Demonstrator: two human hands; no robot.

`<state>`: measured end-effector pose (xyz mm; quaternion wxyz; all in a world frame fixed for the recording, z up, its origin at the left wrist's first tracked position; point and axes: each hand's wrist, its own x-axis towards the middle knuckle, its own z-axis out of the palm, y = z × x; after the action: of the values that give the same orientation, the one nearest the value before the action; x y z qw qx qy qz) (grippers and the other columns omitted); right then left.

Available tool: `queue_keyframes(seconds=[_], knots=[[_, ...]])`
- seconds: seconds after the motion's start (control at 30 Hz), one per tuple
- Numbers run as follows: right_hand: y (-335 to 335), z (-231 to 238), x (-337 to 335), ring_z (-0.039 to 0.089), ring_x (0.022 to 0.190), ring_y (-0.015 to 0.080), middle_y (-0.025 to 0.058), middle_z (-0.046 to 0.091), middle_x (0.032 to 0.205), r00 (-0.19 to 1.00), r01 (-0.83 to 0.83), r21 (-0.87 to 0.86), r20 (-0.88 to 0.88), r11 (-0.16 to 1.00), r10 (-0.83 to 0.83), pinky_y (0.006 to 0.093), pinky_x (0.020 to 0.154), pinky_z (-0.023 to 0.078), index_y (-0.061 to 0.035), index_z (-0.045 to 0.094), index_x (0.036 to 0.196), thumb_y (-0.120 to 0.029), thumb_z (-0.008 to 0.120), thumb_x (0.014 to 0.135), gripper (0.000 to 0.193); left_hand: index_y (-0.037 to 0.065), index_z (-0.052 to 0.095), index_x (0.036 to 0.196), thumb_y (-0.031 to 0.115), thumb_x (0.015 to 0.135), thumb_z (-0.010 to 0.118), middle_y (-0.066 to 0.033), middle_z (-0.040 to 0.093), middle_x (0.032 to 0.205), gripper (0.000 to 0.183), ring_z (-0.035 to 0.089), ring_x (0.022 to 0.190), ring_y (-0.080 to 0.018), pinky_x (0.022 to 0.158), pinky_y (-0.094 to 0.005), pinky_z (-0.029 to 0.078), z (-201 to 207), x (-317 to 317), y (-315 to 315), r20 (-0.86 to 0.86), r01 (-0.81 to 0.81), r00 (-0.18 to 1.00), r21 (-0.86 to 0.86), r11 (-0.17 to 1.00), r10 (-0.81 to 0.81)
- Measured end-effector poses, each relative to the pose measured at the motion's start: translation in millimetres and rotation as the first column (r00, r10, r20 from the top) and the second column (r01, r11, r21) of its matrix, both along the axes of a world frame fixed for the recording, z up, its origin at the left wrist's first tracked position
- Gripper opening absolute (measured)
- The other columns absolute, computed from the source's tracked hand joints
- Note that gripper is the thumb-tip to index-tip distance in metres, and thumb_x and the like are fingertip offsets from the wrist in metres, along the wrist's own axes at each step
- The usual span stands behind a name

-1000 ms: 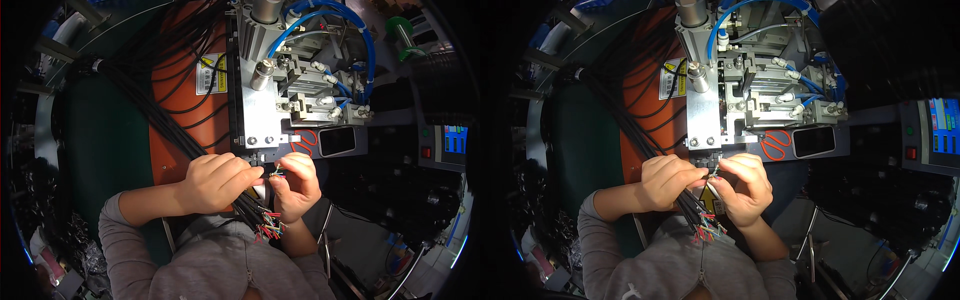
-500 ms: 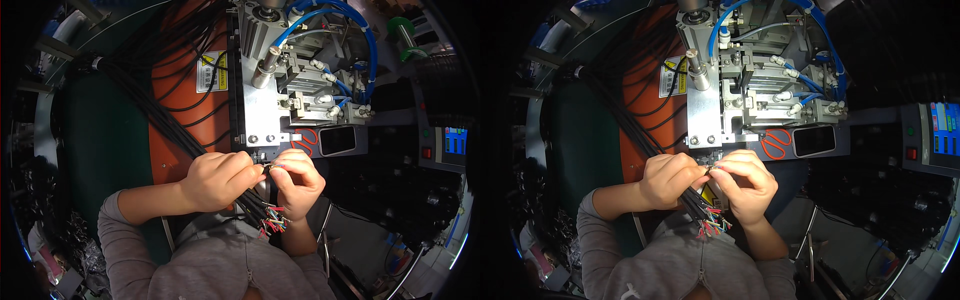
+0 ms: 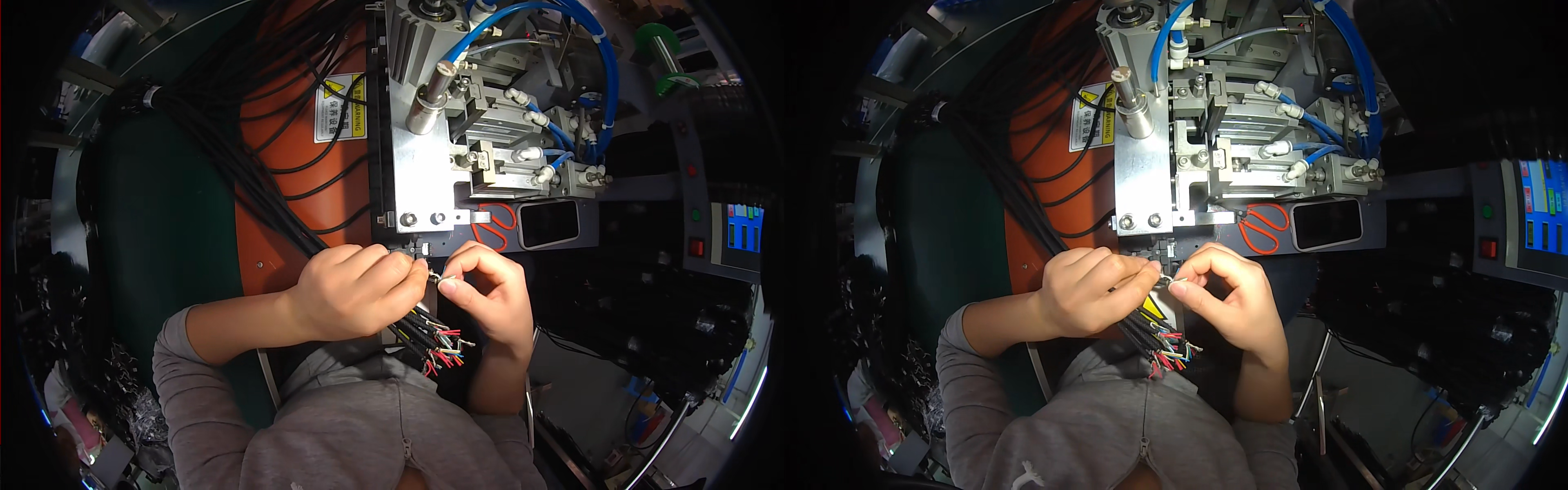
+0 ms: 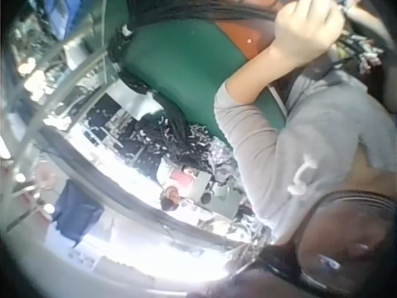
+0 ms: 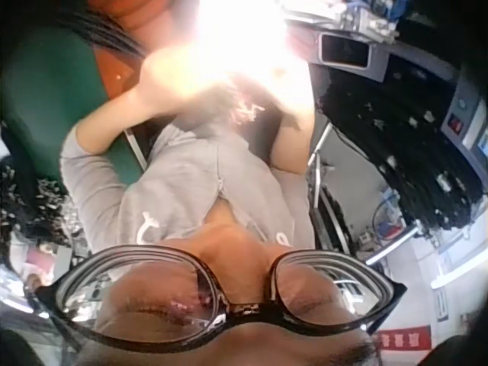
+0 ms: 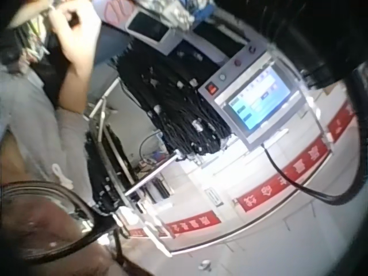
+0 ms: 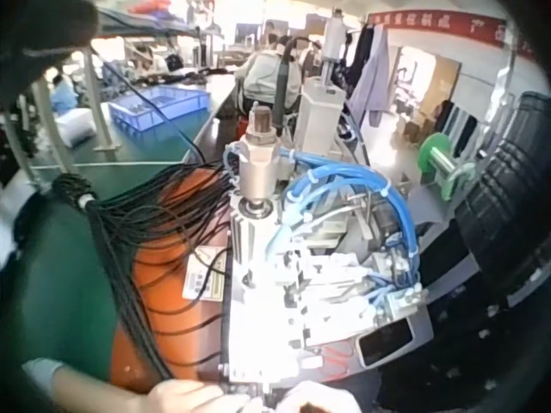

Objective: The person uses a handheld crimping tool to attach metal connectors to the ends of multiple colored wires. They repeatedly insert wire ends into the tool's jaws and squeeze the handles to secure the terminals. The person handles a bundle of wires, selecting individual strands to process one by one.

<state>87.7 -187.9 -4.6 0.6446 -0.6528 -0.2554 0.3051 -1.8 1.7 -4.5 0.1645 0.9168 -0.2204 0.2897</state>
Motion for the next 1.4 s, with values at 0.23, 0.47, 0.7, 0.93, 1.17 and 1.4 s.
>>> queue_keyframes(seconds=[0.23,0.47,0.7,0.93,1.17,1.4], knots=[[0.3,-22.5,-2.1,0.057,0.073,0.0122,0.0074,0.062,0.078,0.982,0.161,-0.037,0.107,0.986,-0.156,0.0246,0.066,0.043,0.0034,0.064,0.081,0.001,0.066,0.078,0.005,0.006,0.069,0.097,0.008,0.067,0.065,0.0015,0.057,0.070,0.030,0.048,0.053,-0.0078,0.042,-0.0206,0.036,-3.8,-0.9,-5.1,-0.069,-0.045,0.996,0.077,0.996,0.050],[20.5,-27.4,-9.5,0.056,0.066,0.0226,0.0100,0.059,0.072,0.743,0.338,-0.111,0.642,0.935,-0.192,0.0320,0.061,0.044,0.0006,0.062,0.075,0.000,0.066,0.075,0.004,0.008,0.070,0.098,0.012,0.069,0.062,0.0041,0.045,0.066,0.030,0.043,0.053,-0.0076,0.041,-0.0207,0.035,-4.0,-1.6,-11.5,-0.158,-0.117,0.976,0.202,0.973,0.150],[25.3,-31.9,-15.1,0.051,0.064,0.0241,0.0080,0.056,0.069,0.648,0.384,-0.047,0.725,0.922,-0.233,0.0331,0.059,0.042,-0.0017,0.059,0.071,0.001,0.066,0.072,0.008,0.005,0.067,0.093,0.014,0.069,0.062,0.0023,0.047,0.071,0.025,0.046,0.055,-0.0077,0.043,-0.0199,0.037,-1.4,-2.4,-14.4,-0.196,-0.154,0.961,0.204,0.967,0.195],[23.4,-54.6,-18.6,0.049,0.066,0.0119,0.0028,0.054,0.069,0.893,0.417,-0.052,0.210,0.907,-0.399,0.0251,0.060,0.039,0.0003,0.057,0.075,0.002,0.061,0.077,0.005,0.006,0.069,0.096,0.012,0.070,0.063,0.0020,0.046,0.067,0.028,0.047,0.052,-0.0082,0.043,-0.0220,0.037,-3.8,0.7,-13.9,-0.169,-0.148,0.970,0.154,0.977,0.174],[21.3,-54.0,-15.2,0.052,0.068,0.0075,0.0034,0.059,0.072,0.925,0.380,-0.109,0.022,0.918,-0.380,0.0216,0.061,0.041,0.0026,0.060,0.081,0.000,0.062,0.079,0.004,0.005,0.068,0.090,0.011,0.069,0.065,0.0009,0.055,0.073,0.022,0.053,0.055,-0.0095,0.047,-0.0223,0.041,-8.4,4.2,-9.0,-0.156,-0.118,0.979,0.081,0.990,0.130],[32.3,-35.8,-14.0,0.061,0.073,0.0249,0.0114,0.064,0.078,0.544,0.408,0.079,0.779,0.909,-0.312,0.0303,0.070,0.049,-0.0001,0.063,0.080,0.003,0.068,0.070,0.011,0.006,0.062,0.081,0.012,0.067,0.062,0.0012,0.050,0.071,0.016,0.052,0.058,-0.0095,0.050,-0.0220,0.040,-8.8,4.0,-8.1,-0.132,-0.159,0.977,0.056,0.986,0.165]])
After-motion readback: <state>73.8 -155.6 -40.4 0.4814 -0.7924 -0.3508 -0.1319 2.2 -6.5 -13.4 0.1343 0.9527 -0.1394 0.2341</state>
